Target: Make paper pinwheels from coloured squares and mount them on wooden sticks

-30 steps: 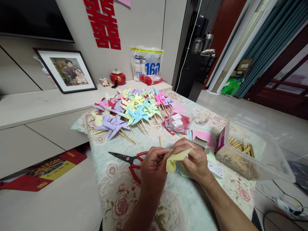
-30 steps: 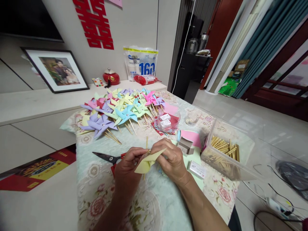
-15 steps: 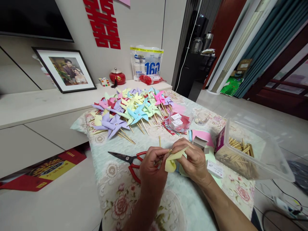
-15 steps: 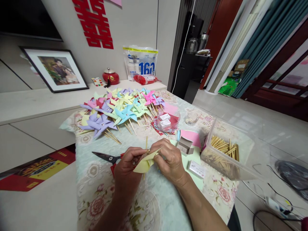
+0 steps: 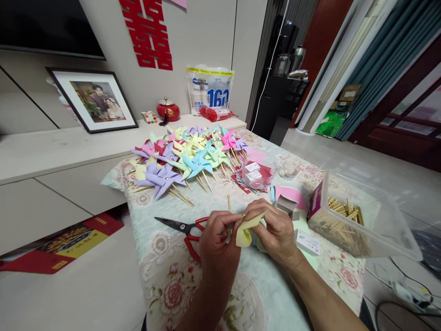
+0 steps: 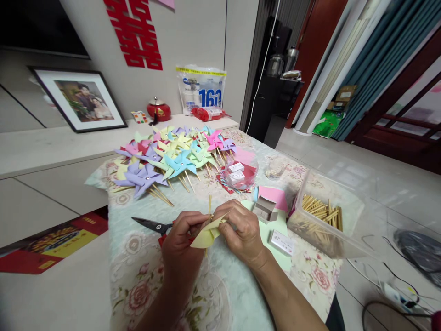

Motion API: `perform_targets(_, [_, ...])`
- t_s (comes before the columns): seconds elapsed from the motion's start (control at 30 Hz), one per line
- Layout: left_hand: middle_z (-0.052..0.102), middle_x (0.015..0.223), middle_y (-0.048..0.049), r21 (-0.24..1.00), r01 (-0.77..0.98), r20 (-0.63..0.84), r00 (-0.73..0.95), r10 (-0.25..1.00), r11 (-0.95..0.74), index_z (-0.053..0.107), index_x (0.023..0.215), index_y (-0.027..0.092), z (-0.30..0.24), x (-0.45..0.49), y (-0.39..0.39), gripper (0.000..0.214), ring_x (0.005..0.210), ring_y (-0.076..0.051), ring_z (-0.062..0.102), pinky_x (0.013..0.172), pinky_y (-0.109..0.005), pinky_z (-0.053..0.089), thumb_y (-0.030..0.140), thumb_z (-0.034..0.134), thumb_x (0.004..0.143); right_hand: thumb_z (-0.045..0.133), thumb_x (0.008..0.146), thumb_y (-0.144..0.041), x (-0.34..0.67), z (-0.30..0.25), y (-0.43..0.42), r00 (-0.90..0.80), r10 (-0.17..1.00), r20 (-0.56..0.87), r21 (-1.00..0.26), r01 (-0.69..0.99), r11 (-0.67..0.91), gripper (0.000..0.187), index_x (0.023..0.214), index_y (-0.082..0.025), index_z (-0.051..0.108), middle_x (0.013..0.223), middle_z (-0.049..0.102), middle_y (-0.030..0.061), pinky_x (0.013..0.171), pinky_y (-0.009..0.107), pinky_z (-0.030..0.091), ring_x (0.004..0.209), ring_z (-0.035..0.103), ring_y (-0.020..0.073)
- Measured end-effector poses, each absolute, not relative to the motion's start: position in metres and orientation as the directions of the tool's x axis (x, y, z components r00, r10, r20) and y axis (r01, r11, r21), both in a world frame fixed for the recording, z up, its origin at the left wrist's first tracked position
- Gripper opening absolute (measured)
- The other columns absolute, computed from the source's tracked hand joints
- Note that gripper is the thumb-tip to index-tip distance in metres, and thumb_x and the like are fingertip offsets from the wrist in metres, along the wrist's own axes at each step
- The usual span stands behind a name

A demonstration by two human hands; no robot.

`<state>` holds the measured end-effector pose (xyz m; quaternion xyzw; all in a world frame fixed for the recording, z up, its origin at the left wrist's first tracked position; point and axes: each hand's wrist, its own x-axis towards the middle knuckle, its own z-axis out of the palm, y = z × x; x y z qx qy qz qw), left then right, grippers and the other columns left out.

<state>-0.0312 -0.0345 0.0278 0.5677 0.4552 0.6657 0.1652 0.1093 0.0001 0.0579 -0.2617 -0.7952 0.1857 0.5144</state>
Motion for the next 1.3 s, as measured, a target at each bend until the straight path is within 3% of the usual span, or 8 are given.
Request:
perform_targets(0.3, [0.064, 0.084, 0.0016, 0.76, 0.332, 0.644, -0.273, 0.715, -0.558, 0.069, 0.091, 0.022, 0.034, -0.028, -0.039, 0.018, 0.077, -0.011, 0.061, 0.068, -0.021, 0.048, 0.006, 0.065, 0.082, 0.061, 0.089, -0.007, 0.112, 0.056, 0.002, -0.287, 0.627, 0.724, -0.563, 0.277, 0.778, 0.014, 0.085, -0.019, 0.066, 0.081, 0.067, 0.004, 0.072, 0.031, 0.05, 0.077, 0.063, 0.0174])
perform_targets(0.53, [0.063, 0.085, 0.001, 0.863, 0.122, 0.499, -0.356, 0.79, -0.491, 0.069, 0.091, 0.023, 0.019, -0.025, -0.032, 0.012, 0.075, -0.011, 0.06, 0.064, -0.02, 0.049, 0.013, 0.066, 0.086, 0.06, 0.089, -0.003, 0.112, 0.054, 0.005, -0.285, 0.612, 0.738, -0.586, 0.18, 0.79, 0.018, 0.088, -0.02, 0.068, 0.083, 0.068, 0.0039, 0.073, 0.031, 0.05, 0.079, 0.063, 0.0173])
perform_targets(0.67, [0.063, 0.085, 0.0, 0.865, 0.066, 0.491, -0.322, 0.81, -0.498, 0.07, 0.091, 0.023, 0.018, -0.026, -0.031, 0.011, 0.077, -0.012, 0.061, 0.065, -0.021, 0.05, 0.013, 0.066, 0.086, 0.06, 0.089, -0.004, 0.113, 0.054, 0.006, -0.321, 0.608, 0.727, -0.607, 0.114, 0.786, 0.018, 0.088, -0.019, 0.069, 0.083, 0.067, 0.0046, 0.073, 0.031, 0.051, 0.079, 0.064, 0.0174])
perform_targets(1.3, [0.066, 0.084, -0.0001, 0.841, 0.158, 0.54, -0.309, 0.783, -0.518, 0.069, 0.09, 0.022, 0.026, -0.027, -0.036, 0.013, 0.073, -0.012, 0.061, 0.062, -0.02, 0.048, 0.011, 0.065, 0.084, 0.061, 0.088, -0.005, 0.109, 0.052, 0.002, -0.309, 0.633, 0.71, -0.618, 0.157, 0.77, 0.017, 0.088, -0.02, 0.067, 0.083, 0.067, 0.0027, 0.075, 0.031, 0.051, 0.078, 0.064, 0.0168])
